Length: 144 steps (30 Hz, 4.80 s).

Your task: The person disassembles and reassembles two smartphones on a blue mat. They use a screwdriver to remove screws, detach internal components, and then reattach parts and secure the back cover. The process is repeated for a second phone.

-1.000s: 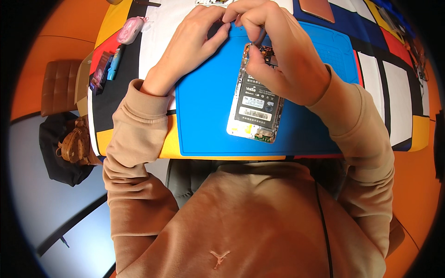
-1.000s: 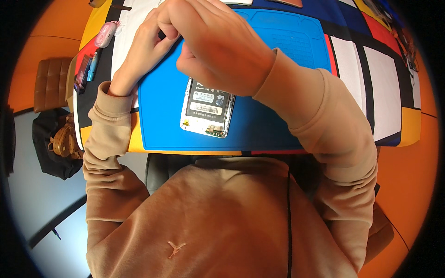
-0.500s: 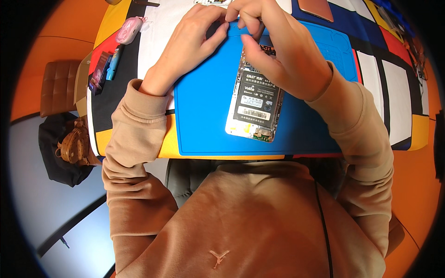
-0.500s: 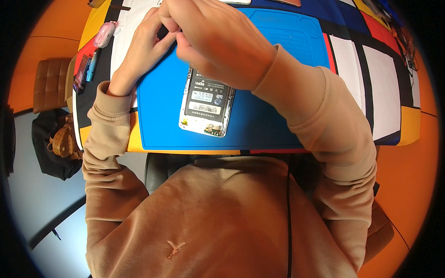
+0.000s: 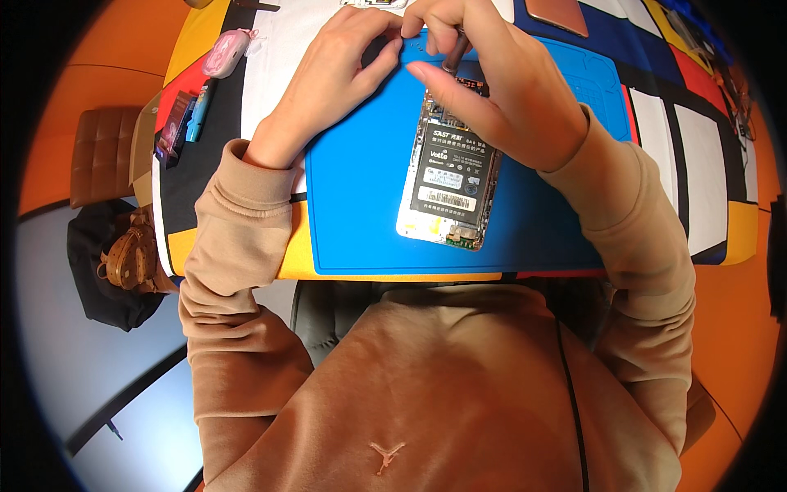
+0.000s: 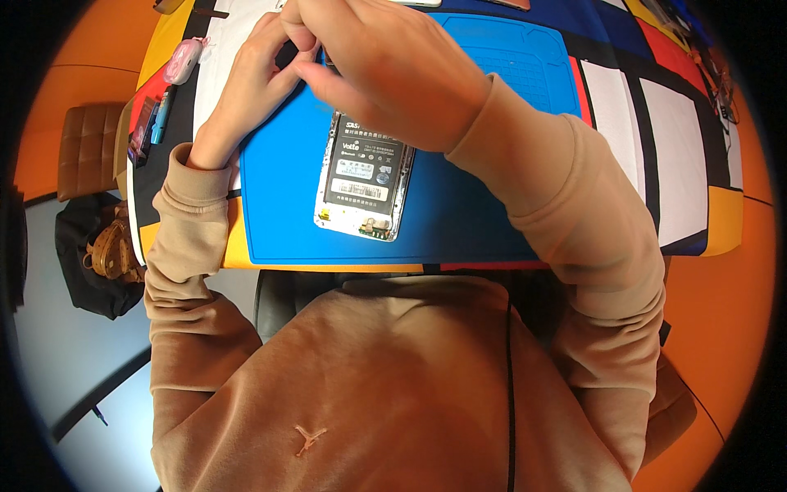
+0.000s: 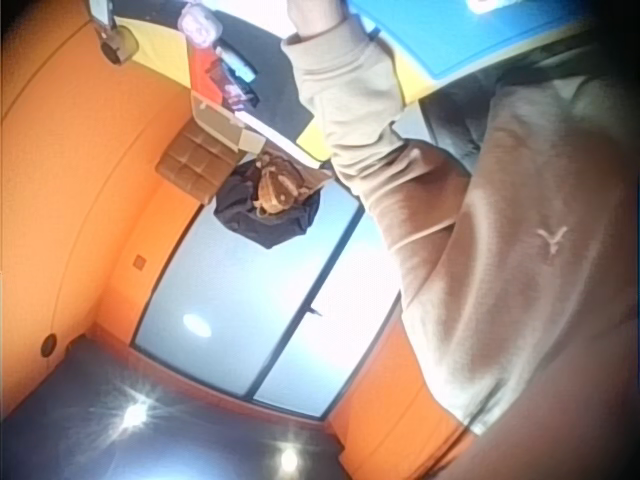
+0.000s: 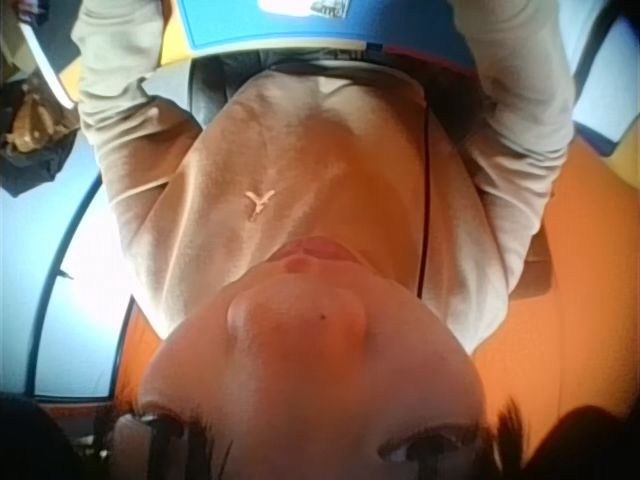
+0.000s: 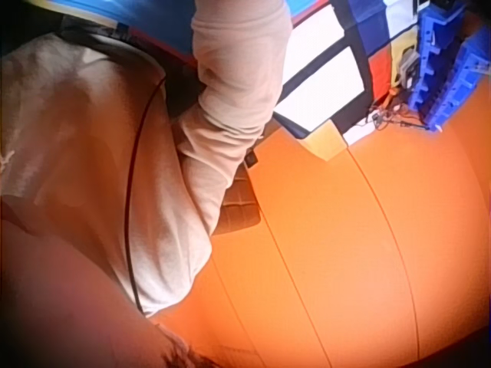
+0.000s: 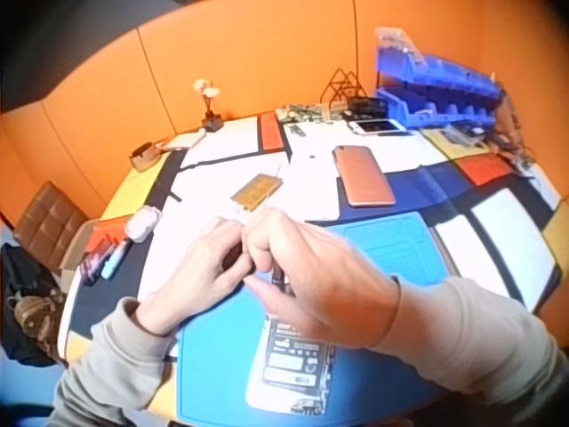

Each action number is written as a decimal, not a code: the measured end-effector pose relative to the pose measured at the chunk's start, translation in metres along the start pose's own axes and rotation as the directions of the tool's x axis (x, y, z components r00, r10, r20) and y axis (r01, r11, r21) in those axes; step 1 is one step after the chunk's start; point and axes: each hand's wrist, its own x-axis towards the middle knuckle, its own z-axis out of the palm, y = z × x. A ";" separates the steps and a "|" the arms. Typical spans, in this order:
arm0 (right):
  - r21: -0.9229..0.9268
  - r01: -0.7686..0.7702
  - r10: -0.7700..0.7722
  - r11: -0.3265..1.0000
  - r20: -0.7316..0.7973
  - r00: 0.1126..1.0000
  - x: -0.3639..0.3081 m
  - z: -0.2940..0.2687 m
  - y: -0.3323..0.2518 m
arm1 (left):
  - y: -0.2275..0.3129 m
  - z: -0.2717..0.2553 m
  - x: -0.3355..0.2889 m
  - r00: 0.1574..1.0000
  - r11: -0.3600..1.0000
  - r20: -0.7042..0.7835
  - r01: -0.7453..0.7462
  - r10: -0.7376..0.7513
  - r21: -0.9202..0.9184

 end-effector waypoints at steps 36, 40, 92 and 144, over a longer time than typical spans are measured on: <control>0.459 -0.229 0.351 0.858 -0.199 0.915 -0.015 0.008 0.020 | 0.027 -0.009 0.010 0.966 0.966 -0.032 -0.258 0.258 0.024; 0.462 -0.204 0.339 0.863 -0.232 0.912 -0.016 0.010 0.023 | 0.025 -0.006 0.010 0.963 0.963 -0.043 -0.265 0.267 0.047; 0.161 -0.121 0.138 0.979 -0.101 0.985 -0.026 0.007 0.009 | 0.022 0.004 -0.002 0.989 0.981 0.039 0.148 -0.144 -0.125; 0.063 0.084 -0.082 0.994 -0.034 0.996 -0.008 0.010 0.008 | 0.011 0.012 -0.011 0.977 0.954 0.003 0.211 -0.215 -0.214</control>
